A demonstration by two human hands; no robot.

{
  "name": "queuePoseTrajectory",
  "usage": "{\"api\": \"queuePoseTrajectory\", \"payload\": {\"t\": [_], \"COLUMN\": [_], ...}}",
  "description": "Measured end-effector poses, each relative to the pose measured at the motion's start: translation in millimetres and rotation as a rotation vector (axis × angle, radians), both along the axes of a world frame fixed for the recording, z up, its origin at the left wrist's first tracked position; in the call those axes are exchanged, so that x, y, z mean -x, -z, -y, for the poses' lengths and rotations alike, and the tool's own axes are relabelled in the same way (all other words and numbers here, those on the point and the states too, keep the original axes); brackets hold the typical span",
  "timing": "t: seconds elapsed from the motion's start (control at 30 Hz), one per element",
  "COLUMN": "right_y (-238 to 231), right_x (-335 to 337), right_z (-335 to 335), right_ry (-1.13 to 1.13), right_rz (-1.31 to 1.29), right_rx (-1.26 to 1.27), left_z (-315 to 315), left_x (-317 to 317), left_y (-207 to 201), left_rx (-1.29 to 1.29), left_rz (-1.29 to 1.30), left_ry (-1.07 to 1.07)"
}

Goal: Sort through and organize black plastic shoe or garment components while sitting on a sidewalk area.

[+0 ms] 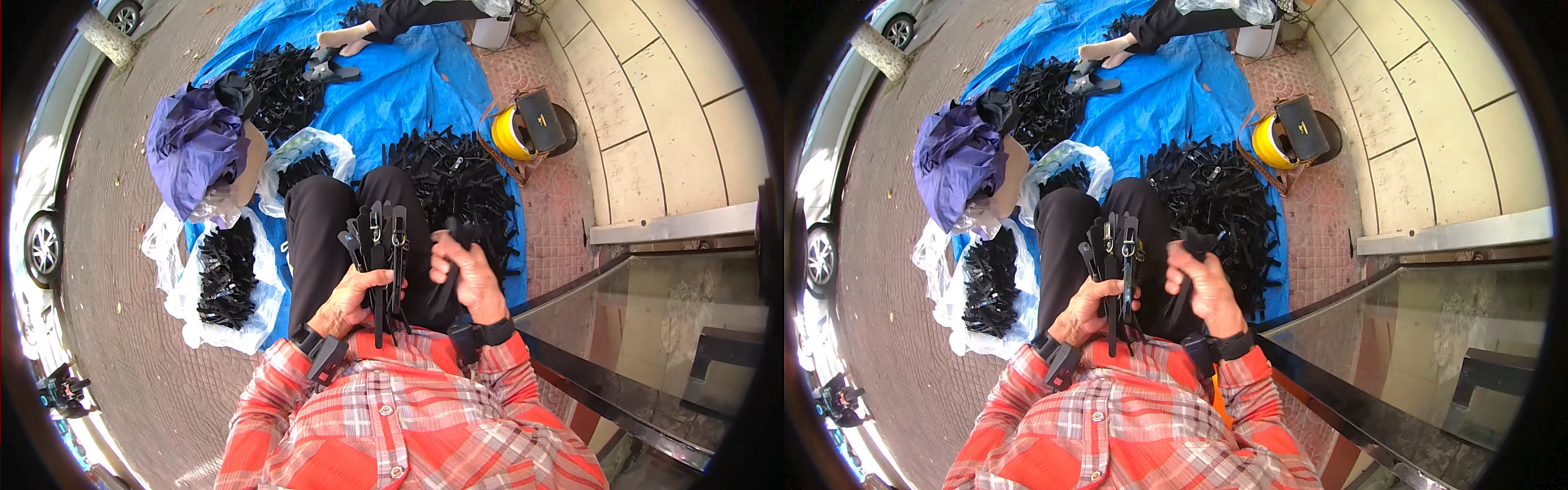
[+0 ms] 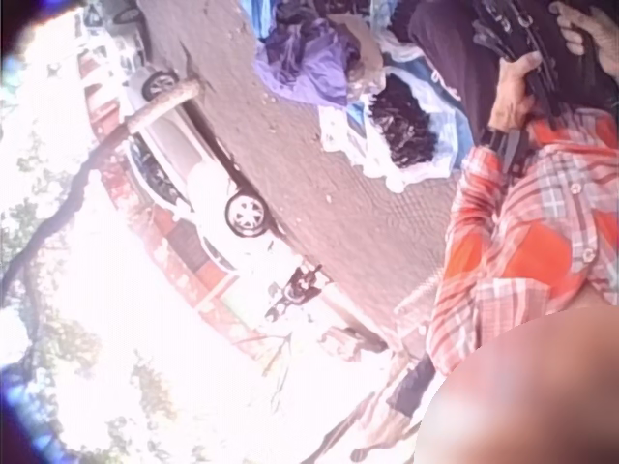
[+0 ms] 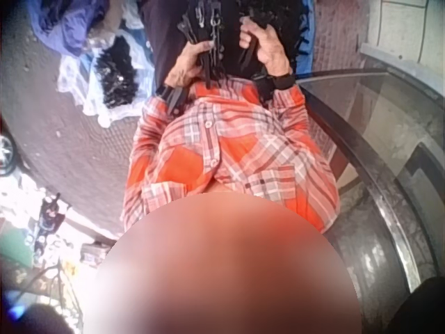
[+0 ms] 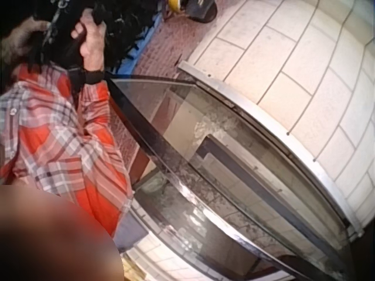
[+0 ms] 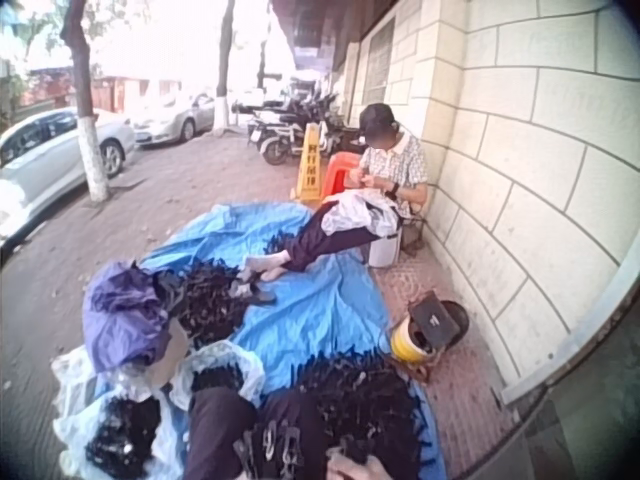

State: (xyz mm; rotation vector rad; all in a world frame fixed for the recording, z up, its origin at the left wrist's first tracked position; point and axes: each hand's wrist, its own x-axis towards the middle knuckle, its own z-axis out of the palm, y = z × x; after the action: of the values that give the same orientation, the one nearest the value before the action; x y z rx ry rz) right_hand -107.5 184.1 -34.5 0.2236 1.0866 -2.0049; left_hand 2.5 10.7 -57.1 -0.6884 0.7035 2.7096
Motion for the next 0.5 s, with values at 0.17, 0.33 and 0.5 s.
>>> {"api": "queuePoseTrajectory", "payload": {"t": [0.17, 0.33, 0.5], "right_y": [-1, 16, 4], "right_x": [-14, -10, -2], "right_z": [32, 29, 31], "right_ry": [-0.103, -0.058, -0.012], "right_rz": [0.140, 0.036, 0.078], "right_rx": [-0.070, -0.067, 0.025], "left_z": [1, -2, 4], "left_x": [4, 5, 1], "left_y": [-13, -10, 1], "left_rx": [0.049, 0.012, 0.107], "left_rz": [-0.052, -0.067, -0.017], "left_ry": [0.010, -0.039, -0.059]}}
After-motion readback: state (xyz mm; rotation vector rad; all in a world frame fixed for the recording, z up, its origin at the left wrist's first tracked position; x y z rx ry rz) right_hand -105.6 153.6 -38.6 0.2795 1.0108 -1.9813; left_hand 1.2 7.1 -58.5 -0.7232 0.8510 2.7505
